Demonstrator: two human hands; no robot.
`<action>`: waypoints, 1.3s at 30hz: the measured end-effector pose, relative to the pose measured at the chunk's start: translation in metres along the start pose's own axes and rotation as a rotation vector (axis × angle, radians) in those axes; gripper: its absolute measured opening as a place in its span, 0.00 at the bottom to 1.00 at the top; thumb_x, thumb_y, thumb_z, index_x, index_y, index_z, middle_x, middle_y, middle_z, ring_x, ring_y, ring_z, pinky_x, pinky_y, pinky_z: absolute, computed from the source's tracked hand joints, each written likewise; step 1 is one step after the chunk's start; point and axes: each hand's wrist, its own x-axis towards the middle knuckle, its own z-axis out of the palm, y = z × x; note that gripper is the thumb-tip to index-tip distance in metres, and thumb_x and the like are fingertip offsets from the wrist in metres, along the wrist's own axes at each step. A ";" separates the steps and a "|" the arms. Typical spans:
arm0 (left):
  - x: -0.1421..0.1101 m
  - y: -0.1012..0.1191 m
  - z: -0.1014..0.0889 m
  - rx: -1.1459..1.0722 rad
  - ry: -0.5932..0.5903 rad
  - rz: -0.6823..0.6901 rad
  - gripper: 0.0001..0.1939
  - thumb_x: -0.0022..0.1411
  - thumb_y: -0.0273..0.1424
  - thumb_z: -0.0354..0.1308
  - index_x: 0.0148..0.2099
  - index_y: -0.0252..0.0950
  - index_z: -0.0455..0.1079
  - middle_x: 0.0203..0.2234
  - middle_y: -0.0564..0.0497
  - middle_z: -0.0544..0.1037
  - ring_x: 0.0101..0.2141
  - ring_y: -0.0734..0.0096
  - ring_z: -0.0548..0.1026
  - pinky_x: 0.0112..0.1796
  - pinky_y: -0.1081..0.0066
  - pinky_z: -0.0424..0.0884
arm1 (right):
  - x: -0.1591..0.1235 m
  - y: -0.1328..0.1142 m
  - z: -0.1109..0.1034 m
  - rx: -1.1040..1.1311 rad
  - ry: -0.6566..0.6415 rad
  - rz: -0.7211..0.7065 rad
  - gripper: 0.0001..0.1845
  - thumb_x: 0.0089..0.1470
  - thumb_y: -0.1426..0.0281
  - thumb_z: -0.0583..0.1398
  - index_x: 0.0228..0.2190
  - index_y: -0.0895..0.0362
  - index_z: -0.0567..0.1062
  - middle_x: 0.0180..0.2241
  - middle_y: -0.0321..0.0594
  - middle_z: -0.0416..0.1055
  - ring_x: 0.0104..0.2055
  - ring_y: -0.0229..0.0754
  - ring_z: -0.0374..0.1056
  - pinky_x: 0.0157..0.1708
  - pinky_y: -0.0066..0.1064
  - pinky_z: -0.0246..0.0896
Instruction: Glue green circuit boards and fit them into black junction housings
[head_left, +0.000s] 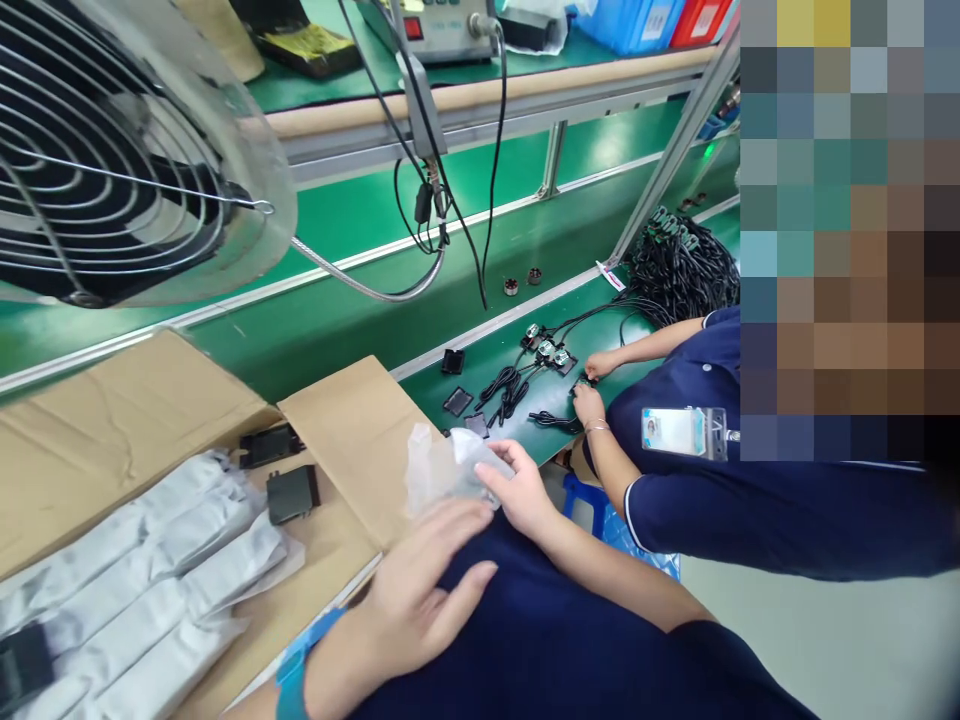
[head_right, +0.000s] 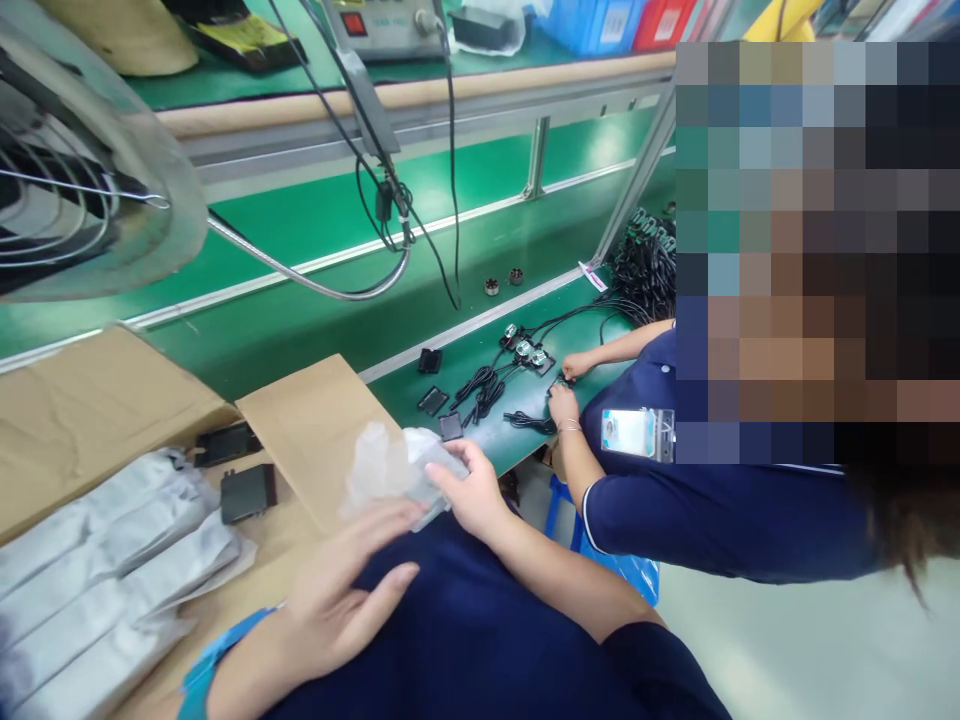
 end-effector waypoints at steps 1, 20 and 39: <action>0.000 -0.001 0.005 -0.041 -0.077 -0.078 0.21 0.63 0.33 0.61 0.58 0.44 0.68 0.51 0.45 0.78 0.50 0.57 0.77 0.53 0.56 0.74 | 0.001 0.001 -0.001 0.017 0.031 -0.002 0.21 0.49 0.56 0.68 0.40 0.55 0.73 0.37 0.37 0.73 0.37 0.39 0.68 0.40 0.31 0.65; 0.022 -0.055 0.025 -1.120 0.156 -1.005 0.30 0.51 0.39 0.70 0.55 0.34 0.72 0.52 0.41 0.79 0.53 0.48 0.76 0.51 0.57 0.75 | -0.002 -0.001 -0.008 -0.237 0.056 -0.083 0.23 0.56 0.55 0.63 0.49 0.55 0.74 0.49 0.46 0.74 0.50 0.46 0.69 0.52 0.40 0.65; 0.003 -0.047 -0.002 -1.097 0.314 -1.156 0.29 0.56 0.36 0.64 0.59 0.38 0.70 0.47 0.46 0.82 0.48 0.51 0.79 0.50 0.59 0.77 | -0.013 -0.021 0.001 -0.310 -0.058 -0.003 0.13 0.52 0.59 0.65 0.32 0.55 0.73 0.25 0.32 0.70 0.27 0.38 0.64 0.29 0.30 0.61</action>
